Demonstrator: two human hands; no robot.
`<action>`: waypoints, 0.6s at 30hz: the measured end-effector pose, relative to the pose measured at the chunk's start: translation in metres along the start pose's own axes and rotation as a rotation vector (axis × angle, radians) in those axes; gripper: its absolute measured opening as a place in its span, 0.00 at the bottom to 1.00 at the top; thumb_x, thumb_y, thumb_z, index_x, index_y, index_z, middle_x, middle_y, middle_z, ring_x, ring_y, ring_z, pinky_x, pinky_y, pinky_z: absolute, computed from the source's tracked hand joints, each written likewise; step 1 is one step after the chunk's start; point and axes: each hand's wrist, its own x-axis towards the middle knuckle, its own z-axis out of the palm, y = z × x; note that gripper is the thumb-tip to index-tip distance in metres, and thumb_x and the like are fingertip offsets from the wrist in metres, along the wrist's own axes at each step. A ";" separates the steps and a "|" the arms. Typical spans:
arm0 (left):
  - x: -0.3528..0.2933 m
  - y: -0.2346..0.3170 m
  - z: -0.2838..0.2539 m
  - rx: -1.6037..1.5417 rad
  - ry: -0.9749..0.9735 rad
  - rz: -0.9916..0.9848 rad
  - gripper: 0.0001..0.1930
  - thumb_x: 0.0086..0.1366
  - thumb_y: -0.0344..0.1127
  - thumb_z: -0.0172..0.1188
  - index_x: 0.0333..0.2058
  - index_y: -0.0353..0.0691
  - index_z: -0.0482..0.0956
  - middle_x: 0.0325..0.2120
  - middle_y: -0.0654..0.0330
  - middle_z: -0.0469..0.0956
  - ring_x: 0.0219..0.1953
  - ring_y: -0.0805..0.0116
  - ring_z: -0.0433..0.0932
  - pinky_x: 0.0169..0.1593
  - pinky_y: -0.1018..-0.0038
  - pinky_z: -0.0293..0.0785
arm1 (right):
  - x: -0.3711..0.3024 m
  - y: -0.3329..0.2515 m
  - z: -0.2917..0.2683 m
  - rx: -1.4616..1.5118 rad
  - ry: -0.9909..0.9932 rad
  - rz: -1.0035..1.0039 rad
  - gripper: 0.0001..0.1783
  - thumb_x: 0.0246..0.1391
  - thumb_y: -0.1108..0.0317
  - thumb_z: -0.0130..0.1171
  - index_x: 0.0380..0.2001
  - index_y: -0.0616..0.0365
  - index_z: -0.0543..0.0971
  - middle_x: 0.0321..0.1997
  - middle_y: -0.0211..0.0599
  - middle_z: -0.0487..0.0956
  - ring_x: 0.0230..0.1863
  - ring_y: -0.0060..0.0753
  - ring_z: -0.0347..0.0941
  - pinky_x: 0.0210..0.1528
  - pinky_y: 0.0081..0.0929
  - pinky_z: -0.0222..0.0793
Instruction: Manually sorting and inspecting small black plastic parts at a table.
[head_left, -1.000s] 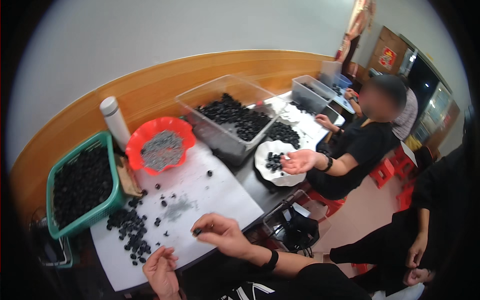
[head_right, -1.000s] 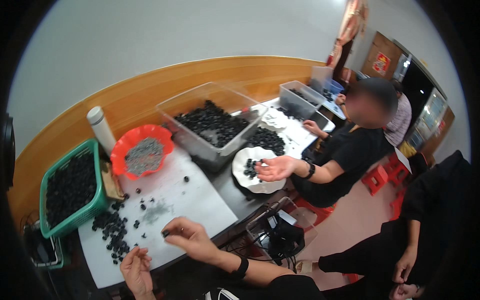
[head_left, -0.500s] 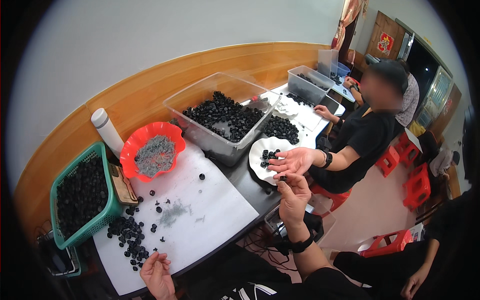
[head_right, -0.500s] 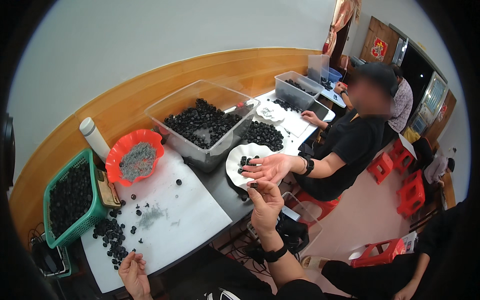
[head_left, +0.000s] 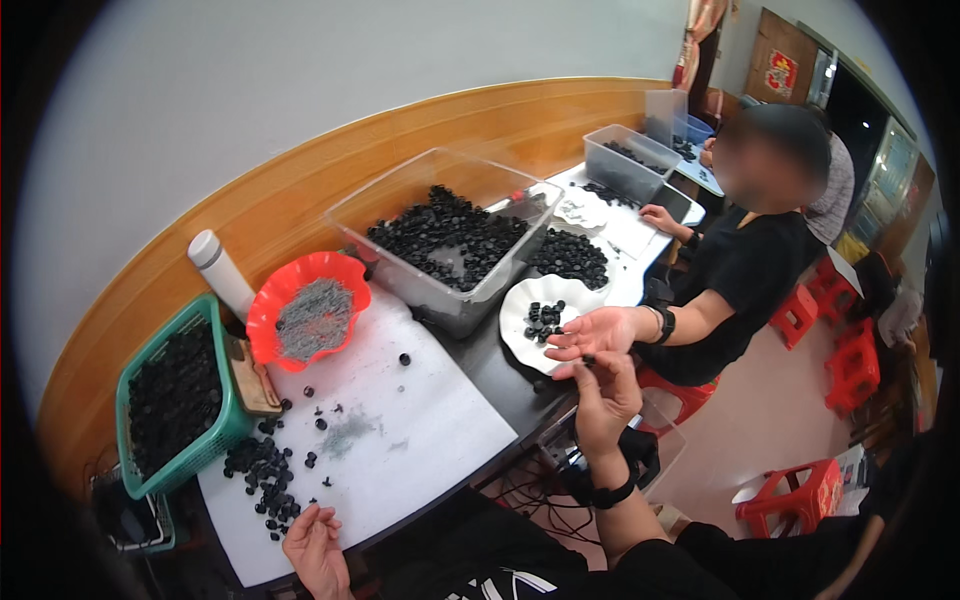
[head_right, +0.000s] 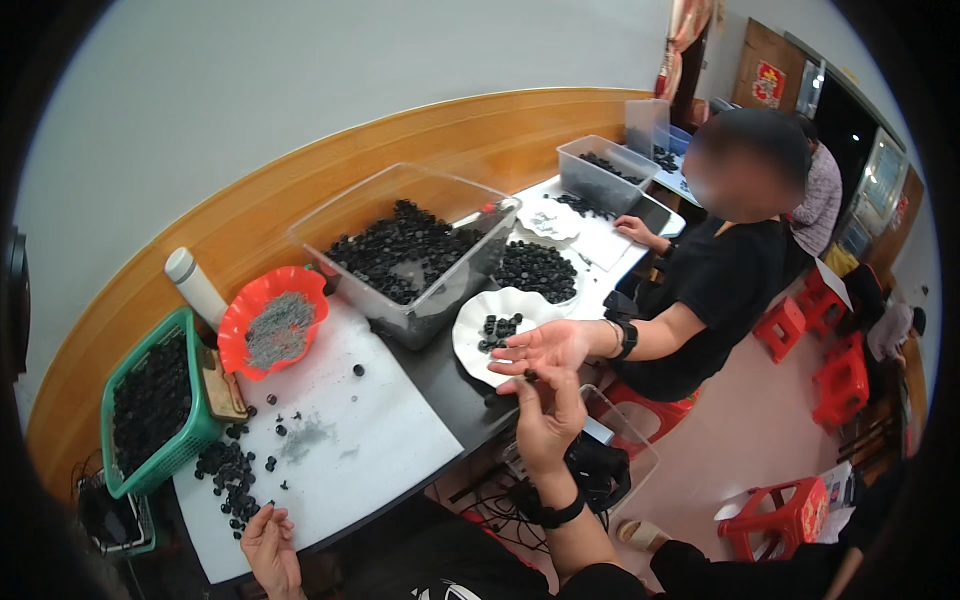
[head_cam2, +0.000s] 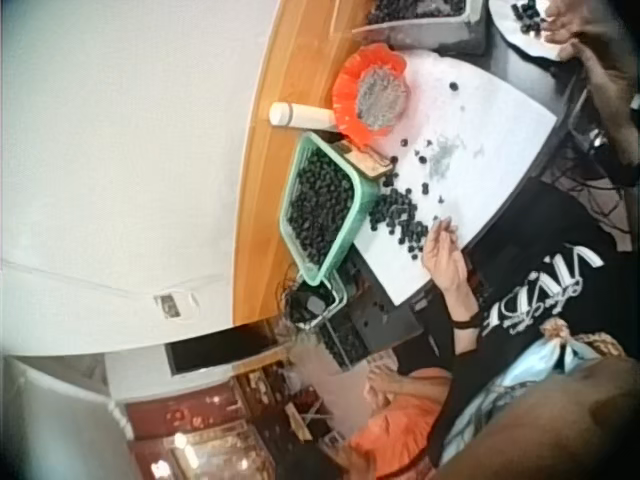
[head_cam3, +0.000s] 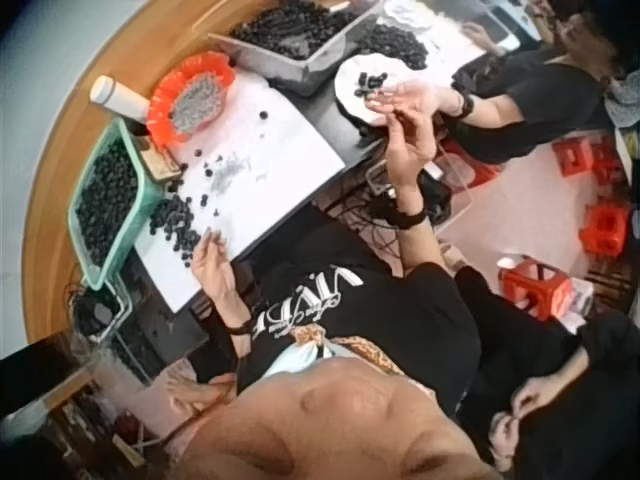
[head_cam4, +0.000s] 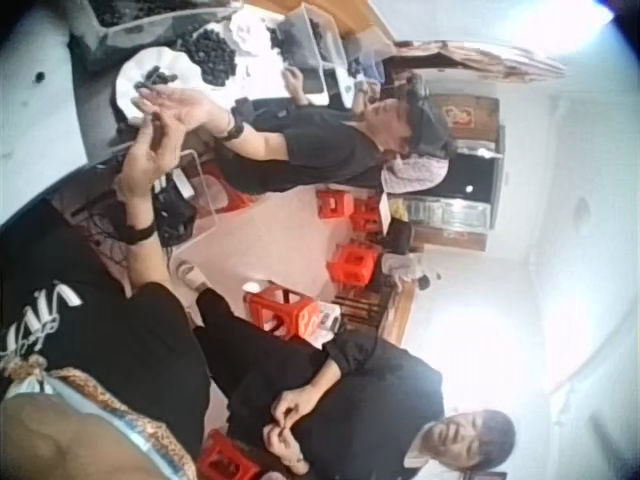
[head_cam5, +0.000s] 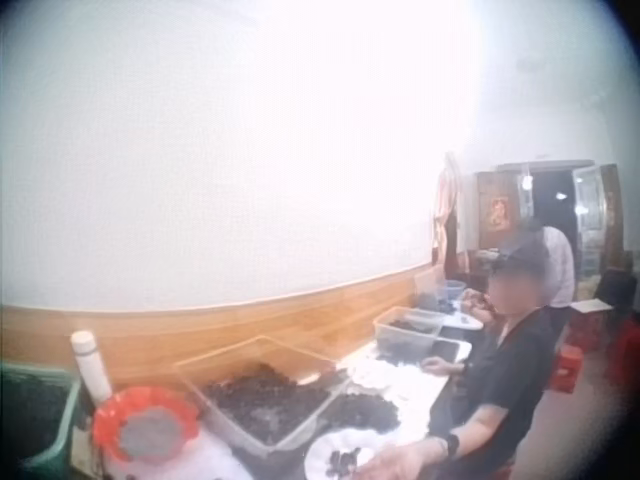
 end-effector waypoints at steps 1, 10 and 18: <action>0.000 0.001 0.001 0.010 0.035 0.015 0.12 0.66 0.25 0.59 0.47 0.26 0.78 0.38 0.46 0.82 0.33 0.66 0.78 0.38 0.77 0.73 | 0.009 -0.007 -0.002 -0.343 -0.056 -0.128 0.09 0.53 0.84 0.60 0.37 0.62 0.77 0.30 0.34 0.77 0.32 0.24 0.77 0.36 0.18 0.73; -0.003 0.002 0.022 -0.093 -0.073 -0.098 0.13 0.64 0.21 0.59 0.47 0.27 0.79 0.40 0.47 0.82 0.39 0.67 0.81 0.42 0.77 0.75 | 0.040 -0.013 -0.022 -0.851 -0.210 -0.568 0.05 0.60 0.79 0.53 0.37 0.66 0.78 0.39 0.47 0.79 0.41 0.46 0.76 0.40 0.32 0.72; -0.012 0.015 0.014 0.044 -0.244 -0.059 0.07 0.63 0.20 0.60 0.39 0.28 0.84 0.36 0.54 0.81 0.35 0.72 0.78 0.38 0.81 0.73 | -0.048 -0.108 0.075 0.019 -1.099 -0.004 0.13 0.43 0.81 0.65 0.36 0.63 0.80 0.33 0.42 0.78 0.34 0.40 0.76 0.33 0.30 0.70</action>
